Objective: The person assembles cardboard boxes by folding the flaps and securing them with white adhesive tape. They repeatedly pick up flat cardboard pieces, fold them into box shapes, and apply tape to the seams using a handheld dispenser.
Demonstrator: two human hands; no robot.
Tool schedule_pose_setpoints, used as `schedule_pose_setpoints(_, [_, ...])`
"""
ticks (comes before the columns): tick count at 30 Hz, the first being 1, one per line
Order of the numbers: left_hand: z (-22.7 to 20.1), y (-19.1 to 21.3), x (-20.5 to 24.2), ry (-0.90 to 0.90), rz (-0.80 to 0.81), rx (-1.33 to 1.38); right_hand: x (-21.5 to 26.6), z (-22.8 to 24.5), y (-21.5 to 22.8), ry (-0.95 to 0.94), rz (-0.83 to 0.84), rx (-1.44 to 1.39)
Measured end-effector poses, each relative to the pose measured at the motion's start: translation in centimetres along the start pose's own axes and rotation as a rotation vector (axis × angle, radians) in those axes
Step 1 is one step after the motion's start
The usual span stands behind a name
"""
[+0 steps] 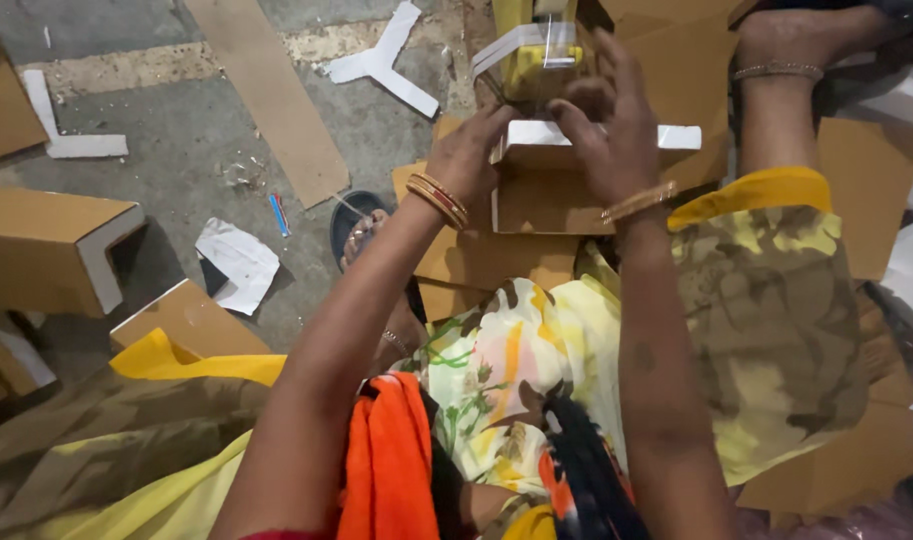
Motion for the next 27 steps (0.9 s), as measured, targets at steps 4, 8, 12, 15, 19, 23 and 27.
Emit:
schedule_pose_setpoints(4, [0.4, 0.0, -0.1, -0.160, -0.119, 0.010, -2.6, -1.3, -2.5, 0.328, 0.061, 0.069])
schedule_pose_setpoints(8, [2.8, -1.5, -0.7, -0.089, 0.022, -0.109, -3.3, -4.9, -3.8, -0.107, 0.097, -0.052])
schedule_pose_setpoints(12, [1.8, -0.7, -0.6, -0.281, -0.168, -0.098, -3.4, -3.7, -3.6, -0.060, 0.065, 0.017])
schedule_pose_setpoints(15, [0.5, 0.0, 1.5, -0.326, -0.209, -0.072, -1.0, -3.7, -2.6, -0.277, 0.099, -0.025])
schedule_pose_setpoints(19, [-1.2, 0.1, 5.5, -0.299, -0.075, -0.059, 3.2, -4.5, -1.1, -0.336, 0.248, -0.275])
schedule_pose_setpoints(23, [-1.8, 0.5, 6.7, -0.235, -0.102, 0.035, 3.3, -6.5, -1.7, -0.527, 0.331, -0.360])
schedule_pose_setpoints(27, [-1.9, 0.6, 5.7, -0.088, -0.066, 0.074, 1.4, -7.4, -2.0, -0.612, 0.410, -0.215])
Point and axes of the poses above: each hand's wrist, its own x-axis away from the middle knuckle, its own y-axis out of the back of the hand, z = x × y, the point moved 4 cm from there along -x, towards the middle knuckle, and after that the axes turned 12 degrees about -z, right-handed, at the moved point
